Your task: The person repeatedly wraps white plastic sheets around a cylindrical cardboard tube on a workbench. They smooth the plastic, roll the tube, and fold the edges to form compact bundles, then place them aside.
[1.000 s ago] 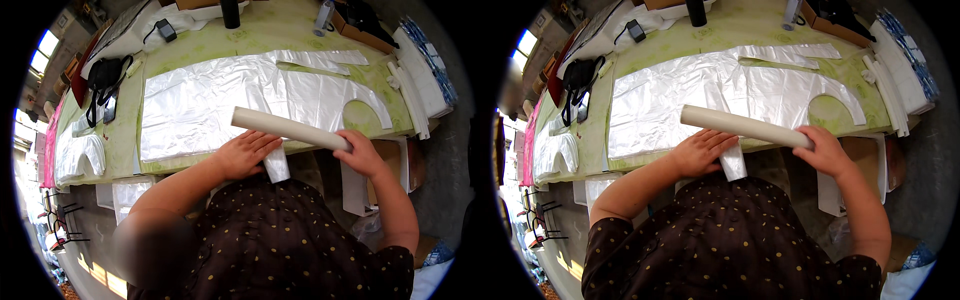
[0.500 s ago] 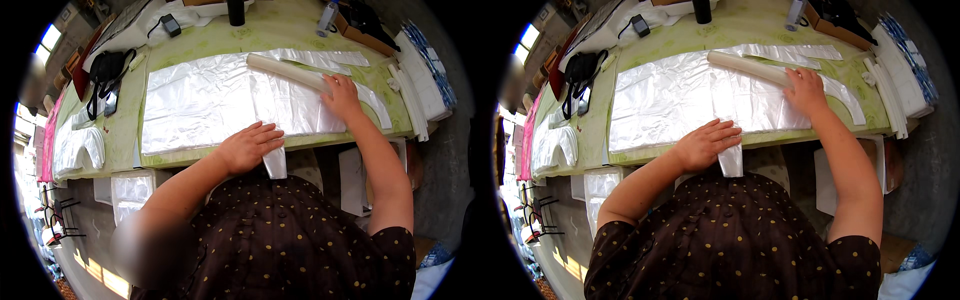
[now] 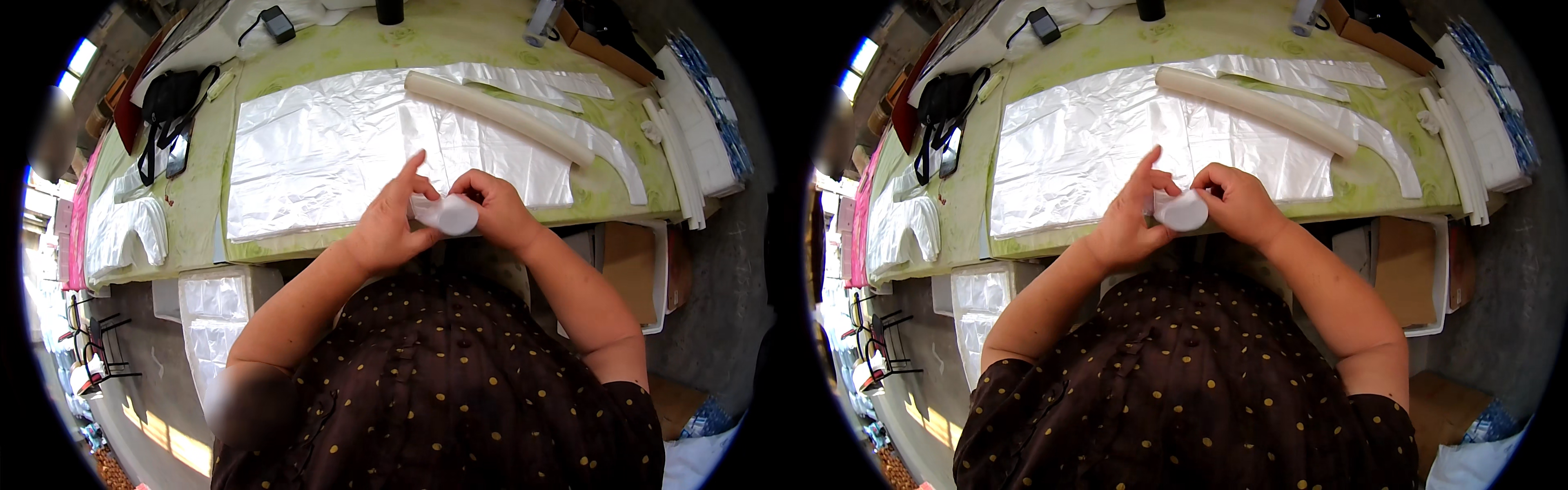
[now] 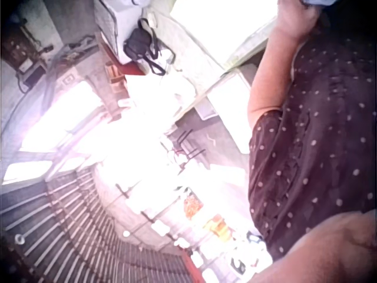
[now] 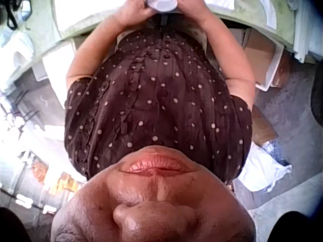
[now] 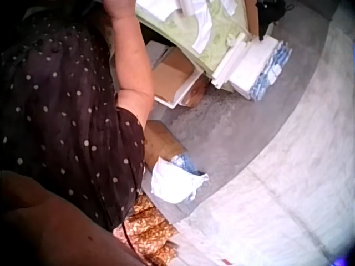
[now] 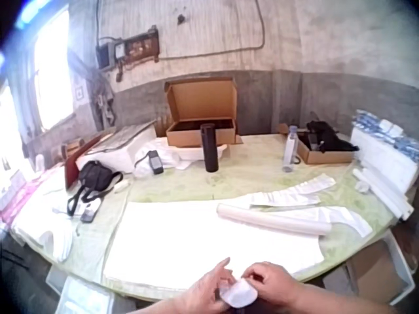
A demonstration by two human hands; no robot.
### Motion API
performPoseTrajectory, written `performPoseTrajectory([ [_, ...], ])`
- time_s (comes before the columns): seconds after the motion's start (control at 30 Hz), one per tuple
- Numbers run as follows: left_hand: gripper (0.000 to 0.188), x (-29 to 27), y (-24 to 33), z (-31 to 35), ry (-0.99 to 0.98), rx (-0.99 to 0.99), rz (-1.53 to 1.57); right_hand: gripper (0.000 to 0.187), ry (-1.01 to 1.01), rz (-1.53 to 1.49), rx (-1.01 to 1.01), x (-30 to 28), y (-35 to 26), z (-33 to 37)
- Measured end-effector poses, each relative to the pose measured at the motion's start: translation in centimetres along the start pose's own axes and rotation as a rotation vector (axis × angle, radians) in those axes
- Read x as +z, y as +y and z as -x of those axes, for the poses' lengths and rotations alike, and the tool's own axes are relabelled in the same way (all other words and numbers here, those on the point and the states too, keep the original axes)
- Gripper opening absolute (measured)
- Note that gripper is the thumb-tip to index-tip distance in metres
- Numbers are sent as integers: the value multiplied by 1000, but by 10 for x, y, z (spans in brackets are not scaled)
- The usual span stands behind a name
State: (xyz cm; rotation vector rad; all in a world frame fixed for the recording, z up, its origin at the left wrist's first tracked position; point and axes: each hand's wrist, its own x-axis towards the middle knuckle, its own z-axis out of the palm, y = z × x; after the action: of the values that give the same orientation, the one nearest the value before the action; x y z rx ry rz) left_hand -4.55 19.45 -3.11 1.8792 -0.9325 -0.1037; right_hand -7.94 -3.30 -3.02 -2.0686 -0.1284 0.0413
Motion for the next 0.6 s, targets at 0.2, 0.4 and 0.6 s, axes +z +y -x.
performPoseTrajectory([
  [0.2,91,-3,-9,-3,107,-277,-202,15,38,-180,265,0,-2,-30],
  [0.4,81,-6,0,-10,43,-377,-335,25,14,125,322,5,-5,-49],
  [0.6,81,-2,-13,-21,-48,13,-716,28,39,258,336,9,-7,-52],
])
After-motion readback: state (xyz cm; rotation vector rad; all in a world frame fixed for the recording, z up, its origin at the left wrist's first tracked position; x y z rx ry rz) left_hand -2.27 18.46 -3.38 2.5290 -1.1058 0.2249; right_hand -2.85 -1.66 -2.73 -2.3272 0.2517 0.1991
